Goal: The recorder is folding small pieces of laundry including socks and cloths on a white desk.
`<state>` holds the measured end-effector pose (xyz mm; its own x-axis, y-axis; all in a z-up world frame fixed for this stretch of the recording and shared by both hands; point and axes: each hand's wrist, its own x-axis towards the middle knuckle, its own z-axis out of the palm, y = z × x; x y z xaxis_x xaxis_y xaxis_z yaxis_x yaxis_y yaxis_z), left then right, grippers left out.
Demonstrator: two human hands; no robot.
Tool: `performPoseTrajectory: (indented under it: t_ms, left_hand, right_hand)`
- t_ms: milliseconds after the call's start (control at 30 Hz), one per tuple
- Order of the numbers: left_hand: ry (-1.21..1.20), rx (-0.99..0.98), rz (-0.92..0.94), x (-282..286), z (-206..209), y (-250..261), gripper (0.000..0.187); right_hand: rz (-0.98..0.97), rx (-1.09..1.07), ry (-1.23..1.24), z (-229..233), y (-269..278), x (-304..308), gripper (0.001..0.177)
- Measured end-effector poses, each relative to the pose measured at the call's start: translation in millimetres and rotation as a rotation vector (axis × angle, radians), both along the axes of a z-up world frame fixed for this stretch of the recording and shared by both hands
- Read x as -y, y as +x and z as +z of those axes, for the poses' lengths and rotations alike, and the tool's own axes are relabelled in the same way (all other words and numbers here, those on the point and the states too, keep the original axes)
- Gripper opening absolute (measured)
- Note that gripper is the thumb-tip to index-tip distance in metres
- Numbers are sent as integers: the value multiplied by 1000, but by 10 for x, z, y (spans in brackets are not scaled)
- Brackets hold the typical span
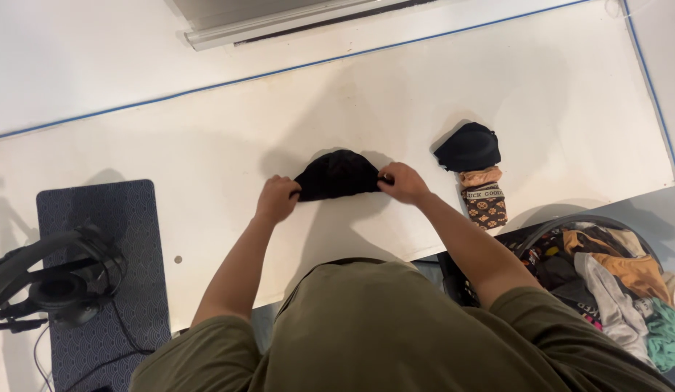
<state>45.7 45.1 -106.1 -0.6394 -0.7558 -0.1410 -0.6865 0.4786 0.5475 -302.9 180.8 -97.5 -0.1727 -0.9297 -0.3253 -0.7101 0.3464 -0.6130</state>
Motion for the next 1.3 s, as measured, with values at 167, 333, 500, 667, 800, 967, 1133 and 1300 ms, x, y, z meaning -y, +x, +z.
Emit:
performPoseTrajectory:
  t_ms: [167, 333, 500, 667, 800, 967, 1133, 1300]
  left_hand:
    - [-178, -92, -258, -296, -240, 147, 12]
    - [-358, -47, -375, -613, -240, 53, 32]
    - [-587, 110, -338, -704, -465, -8, 32]
    - [-421, -20, -299, -629, -624, 97, 15]
    - [-140, -97, -121, -500, -348, 53, 5]
    - [145, -19, 166, -193, -310, -19, 17]
    - [325, 90, 257, -44, -324, -51, 22]
    - [195, 275, 229, -164, -41, -137, 24]
  right_hand:
    - [307, -144, -204, 23, 119, -283, 16]
    - [462, -216, -422, 4, 381, -465, 32]
    - [452, -434, -586, -225, 467, -546, 25]
    - [402, -405, -591, -400, 307, -549, 18]
    - [243, -263, -344, -447, 178, -398, 17]
    - [-2, -50, -28, -394, -29, -149, 24]
    - [-22, -82, 50, -433, -95, -29, 23]
    - [-170, -21, 166, -370, -83, -61, 23]
